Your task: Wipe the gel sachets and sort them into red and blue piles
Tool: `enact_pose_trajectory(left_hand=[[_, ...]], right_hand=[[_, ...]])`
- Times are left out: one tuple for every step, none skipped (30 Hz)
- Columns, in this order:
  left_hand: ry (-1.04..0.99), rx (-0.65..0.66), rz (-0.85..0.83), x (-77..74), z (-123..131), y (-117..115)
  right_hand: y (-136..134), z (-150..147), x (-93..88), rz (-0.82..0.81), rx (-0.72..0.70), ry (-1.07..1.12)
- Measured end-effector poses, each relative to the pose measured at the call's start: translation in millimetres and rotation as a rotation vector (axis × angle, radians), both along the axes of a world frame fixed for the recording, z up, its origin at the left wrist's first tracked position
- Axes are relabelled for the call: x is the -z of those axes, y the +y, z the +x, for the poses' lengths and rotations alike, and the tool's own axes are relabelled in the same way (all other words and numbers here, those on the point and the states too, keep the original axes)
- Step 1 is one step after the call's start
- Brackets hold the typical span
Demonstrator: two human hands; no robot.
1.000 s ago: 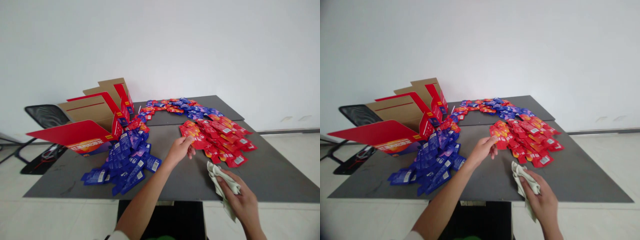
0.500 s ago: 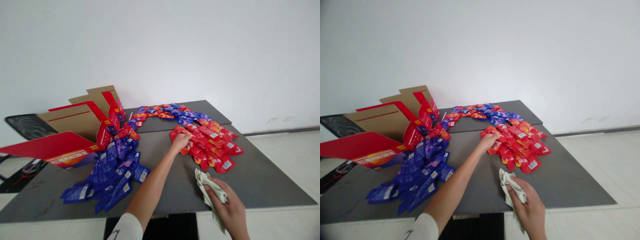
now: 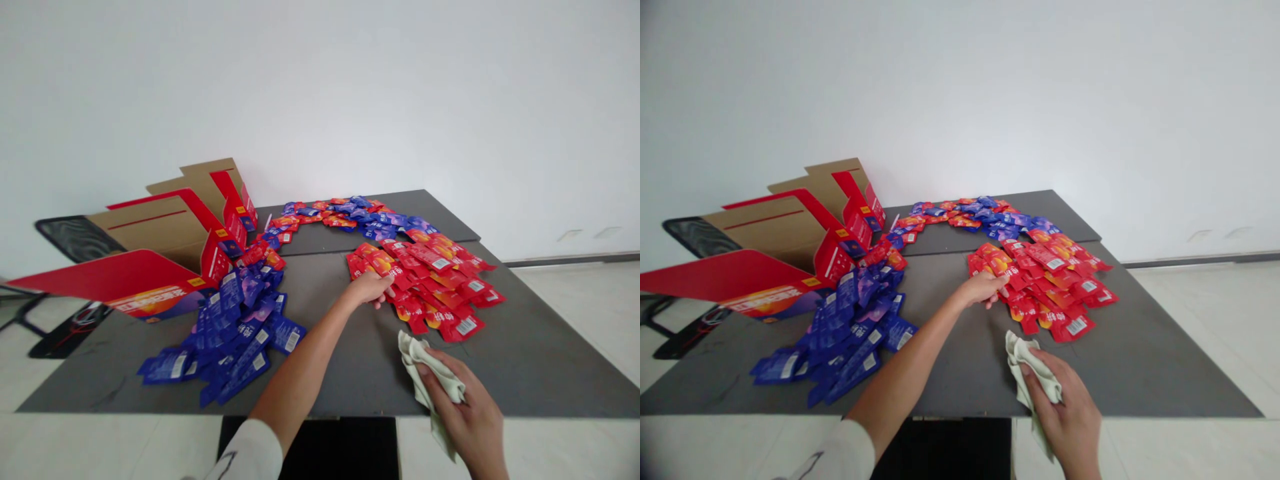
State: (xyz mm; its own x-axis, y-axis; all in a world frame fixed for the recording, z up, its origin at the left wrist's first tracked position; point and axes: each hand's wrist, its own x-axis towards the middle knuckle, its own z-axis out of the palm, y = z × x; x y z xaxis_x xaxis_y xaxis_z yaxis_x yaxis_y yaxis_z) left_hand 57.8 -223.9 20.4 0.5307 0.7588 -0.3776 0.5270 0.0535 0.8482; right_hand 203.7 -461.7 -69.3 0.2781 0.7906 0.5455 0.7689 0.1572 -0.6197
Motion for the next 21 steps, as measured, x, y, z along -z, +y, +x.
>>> enact_pose_trajectory(left_hand=[[0.006, 0.006, 0.017, -0.7, -2, 0], [0.011, 0.013, 0.037, -1.3, -4, -1], [0.016, 0.019, 0.060, -1.5, -5, -2], [0.020, 0.025, 0.086, -1.4, -7, -3], [0.023, 0.032, 0.116, -1.2, -9, -4], [0.027, 0.037, 0.152, -0.7, -11, -6], [0.032, 0.037, 0.195, -0.3, -13, -8], [0.038, 0.029, 0.246, -0.1, -15, -10], [0.047, 0.011, 0.306, -0.1, -16, -12], [0.059, -0.018, 0.372, -0.5, -18, -14], [0.073, -0.055, 0.442, -1.4, -18, -15], [0.089, -0.096, 0.512, -2.6, -19, -15], [0.108, -0.138, 0.577, -4.3, -20, -14], [0.131, -0.175, 0.634, -6.3, -20, -10], [0.156, -0.206, 0.683, -8.5, -20, -5], [0.186, -0.233, 0.722, -10.7, -20, 3], [0.220, -0.255, 0.755, -12.8, -20, 13], [0.257, -0.272, 0.785, -14.8, -21, 25], [0.295, -0.284, 0.812, -16.6, -22, 38], [0.333, -0.291, 0.838, -18.1, -22, 52], [0.370, -0.291, 0.865, -19.1, -23, 66]], right_hand=[[0, 1, 0.6, 0.000, -0.003, -0.007], [0, 1, 1.0, 0.002, -0.006, -0.015], [-1, 2, 1.3, 0.004, -0.009, -0.022], [-1, 2, 1.5, 0.004, -0.007, -0.025], [-1, 2, 1.6, 0.003, -0.001, -0.024], [-1, 3, 1.6, 0.000, 0.003, -0.020], [-1, 3, 1.5, -0.003, 0.007, -0.016], [0, 3, 1.4, -0.007, 0.009, -0.012], [0, 3, 1.2, -0.013, 0.010, -0.010], [0, 3, 0.9, -0.020, 0.008, -0.011], [0, 3, 0.4, -0.028, 0.007, -0.010], [0, 2, -0.2, -0.034, 0.012, -0.004], [0, 2, -0.9, -0.039, 0.019, 0.007], [0, 1, -1.5, -0.043, 0.026, 0.021], [0, 1, -1.8, -0.047, 0.035, 0.037], [0, 1, -1.9, -0.052, 0.044, 0.053], [0, 1, -1.6, -0.056, 0.047, 0.064], [0, 1, -0.9, -0.065, 0.039, 0.069], [-1, 2, 0.1, -0.073, 0.030, 0.070], [-1, 3, 1.1, -0.077, 0.020, 0.066], [-2, 3, 1.9, -0.079, 0.004, 0.062]])
